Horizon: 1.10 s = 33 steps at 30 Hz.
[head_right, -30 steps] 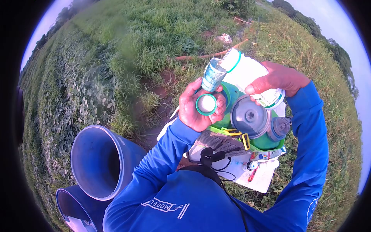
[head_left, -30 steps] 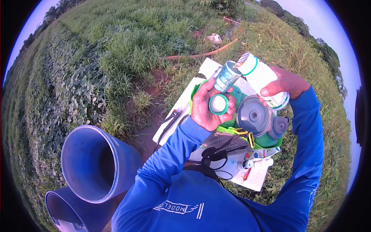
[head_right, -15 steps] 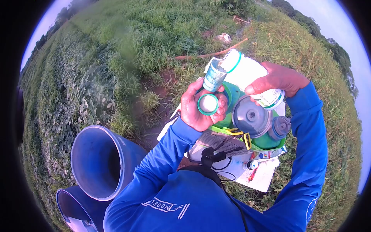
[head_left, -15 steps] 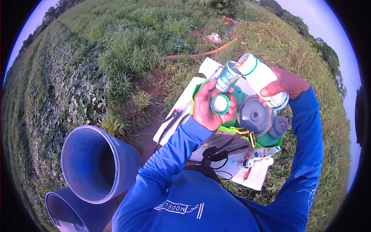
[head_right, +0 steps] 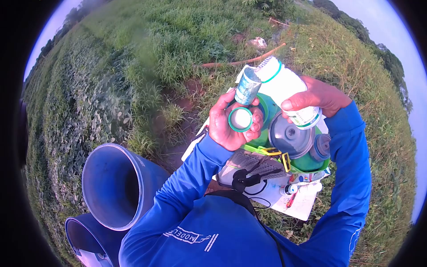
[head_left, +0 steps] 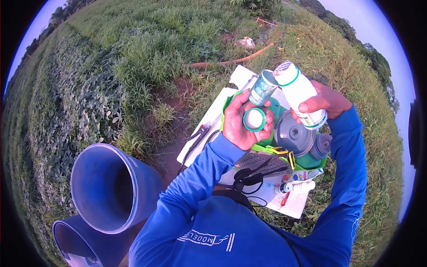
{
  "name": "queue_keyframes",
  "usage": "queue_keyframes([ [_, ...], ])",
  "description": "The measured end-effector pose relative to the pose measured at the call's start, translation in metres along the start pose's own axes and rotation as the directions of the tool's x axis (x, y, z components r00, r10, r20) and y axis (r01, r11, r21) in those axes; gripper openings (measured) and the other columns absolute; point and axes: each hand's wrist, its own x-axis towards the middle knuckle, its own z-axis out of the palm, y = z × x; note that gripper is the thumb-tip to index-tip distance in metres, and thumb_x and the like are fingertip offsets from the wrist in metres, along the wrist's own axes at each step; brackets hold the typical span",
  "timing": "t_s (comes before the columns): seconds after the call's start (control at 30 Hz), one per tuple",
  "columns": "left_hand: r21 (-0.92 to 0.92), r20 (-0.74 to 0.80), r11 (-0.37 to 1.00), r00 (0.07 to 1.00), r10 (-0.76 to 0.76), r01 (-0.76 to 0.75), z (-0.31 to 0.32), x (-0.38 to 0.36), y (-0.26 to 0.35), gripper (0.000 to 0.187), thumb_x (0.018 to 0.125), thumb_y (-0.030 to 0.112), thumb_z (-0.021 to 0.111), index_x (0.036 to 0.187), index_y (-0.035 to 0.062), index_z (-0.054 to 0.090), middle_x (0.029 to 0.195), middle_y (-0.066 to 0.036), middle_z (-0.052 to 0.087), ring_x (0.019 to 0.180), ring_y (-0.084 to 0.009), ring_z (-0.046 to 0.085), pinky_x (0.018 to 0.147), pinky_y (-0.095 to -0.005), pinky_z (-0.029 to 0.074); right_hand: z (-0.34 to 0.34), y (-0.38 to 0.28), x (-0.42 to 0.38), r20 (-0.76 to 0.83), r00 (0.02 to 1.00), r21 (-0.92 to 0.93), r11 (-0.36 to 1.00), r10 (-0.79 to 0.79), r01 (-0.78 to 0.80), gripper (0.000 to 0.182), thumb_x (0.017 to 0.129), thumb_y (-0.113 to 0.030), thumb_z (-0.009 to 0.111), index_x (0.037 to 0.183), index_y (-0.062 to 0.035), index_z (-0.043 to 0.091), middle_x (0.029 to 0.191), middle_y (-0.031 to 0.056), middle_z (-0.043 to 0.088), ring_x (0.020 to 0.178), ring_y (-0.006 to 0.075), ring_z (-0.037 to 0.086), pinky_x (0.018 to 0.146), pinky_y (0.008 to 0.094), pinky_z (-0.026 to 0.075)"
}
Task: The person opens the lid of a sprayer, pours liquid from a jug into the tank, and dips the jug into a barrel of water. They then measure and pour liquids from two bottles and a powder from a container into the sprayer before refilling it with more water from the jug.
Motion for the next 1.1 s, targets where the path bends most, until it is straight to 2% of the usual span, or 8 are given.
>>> queue_keyframes([
  [0.23, 0.007, 0.003, 1.0, 1.0, -0.009, 0.009, -0.001, 0.002, 0.0, 0.059, 0.1, 0.058, 0.043, 0.115, 0.0044, 0.061, 0.089, -0.018, 0.064, 0.073, -0.0284, 0.058, 0.058, -0.0367, 0.045, -0.003, 0.004, -0.002, 0.004, 1.0, 0.017, 1.0, 0.018, -0.018, 0.061, 0.075, -0.023, 0.086, 0.125, 0.0006, 0.06, 0.097, 0.0106, 0.07, 0.083, 0.0186, 0.071, 0.075, 0.0339, 0.06],
  [0.43, -0.003, -0.004, 1.0, 1.0, 0.0, 0.0, 0.001, 0.001, 0.0, 0.059, 0.1, 0.058, 0.042, 0.115, 0.0041, 0.061, 0.088, -0.018, 0.064, 0.072, -0.0273, 0.057, 0.057, -0.0362, 0.044, 0.001, 0.012, 0.0, -0.015, 0.999, 0.049, 0.998, -0.034, 0.035, 0.061, 0.076, -0.023, 0.084, 0.126, 0.0007, 0.059, 0.097, 0.0118, 0.07, 0.084, 0.0201, 0.071, 0.076, 0.0344, 0.059],
  [0.73, -0.001, -0.032, 1.0, 0.999, 0.012, -0.012, 0.005, -0.004, 0.003, 0.059, 0.1, 0.057, 0.042, 0.114, 0.0029, 0.061, 0.085, -0.017, 0.063, 0.072, -0.0267, 0.057, 0.055, -0.0361, 0.043, 0.009, 0.034, 0.001, -0.037, 0.987, 0.182, 0.97, -0.159, 0.163, 0.059, 0.076, -0.022, 0.082, 0.126, 0.0004, 0.059, 0.096, 0.0117, 0.071, 0.084, 0.0207, 0.071, 0.079, 0.0349, 0.058],
  [0.83, -0.002, -0.038, 1.0, 0.999, 0.023, -0.023, 0.009, -0.008, 0.005, 0.058, 0.1, 0.057, 0.042, 0.114, 0.0028, 0.059, 0.084, -0.017, 0.062, 0.071, -0.0268, 0.057, 0.055, -0.0359, 0.043, 0.004, 0.048, 0.003, -0.001, 0.973, 0.227, 0.948, -0.229, 0.224, 0.061, 0.075, -0.025, 0.081, 0.126, 0.0001, 0.059, 0.095, 0.0123, 0.071, 0.085, 0.0221, 0.07, 0.079, 0.0363, 0.058],
  [1.07, 0.074, -0.072, 0.997, 0.996, 0.044, -0.039, 0.017, -0.036, 0.013, 0.059, 0.1, 0.057, 0.041, 0.114, 0.0021, 0.056, 0.086, -0.017, 0.062, 0.069, -0.0267, 0.056, 0.054, -0.0365, 0.043, 0.026, 0.072, -0.017, -0.032, 0.911, 0.294, 0.867, -0.412, 0.403, 0.065, 0.067, -0.035, 0.086, 0.117, -0.001, 0.061, 0.092, 0.013, 0.072, 0.082, 0.023, 0.069, 0.076, 0.0351, 0.055],
  [1.1, 0.084, -0.076, 0.996, 0.996, 0.045, -0.039, 0.016, -0.041, 0.013, 0.059, 0.101, 0.057, 0.04, 0.114, 0.0018, 0.056, 0.086, -0.018, 0.062, 0.069, -0.0267, 0.056, 0.054, -0.0366, 0.043, 0.031, 0.075, -0.025, -0.062, 0.919, 0.3, 0.871, -0.389, 0.389, 0.068, 0.065, -0.035, 0.088, 0.117, -0.0006, 0.06, 0.093, 0.0148, 0.071, 0.082, 0.0247, 0.07, 0.075, 0.0365, 0.055],
])
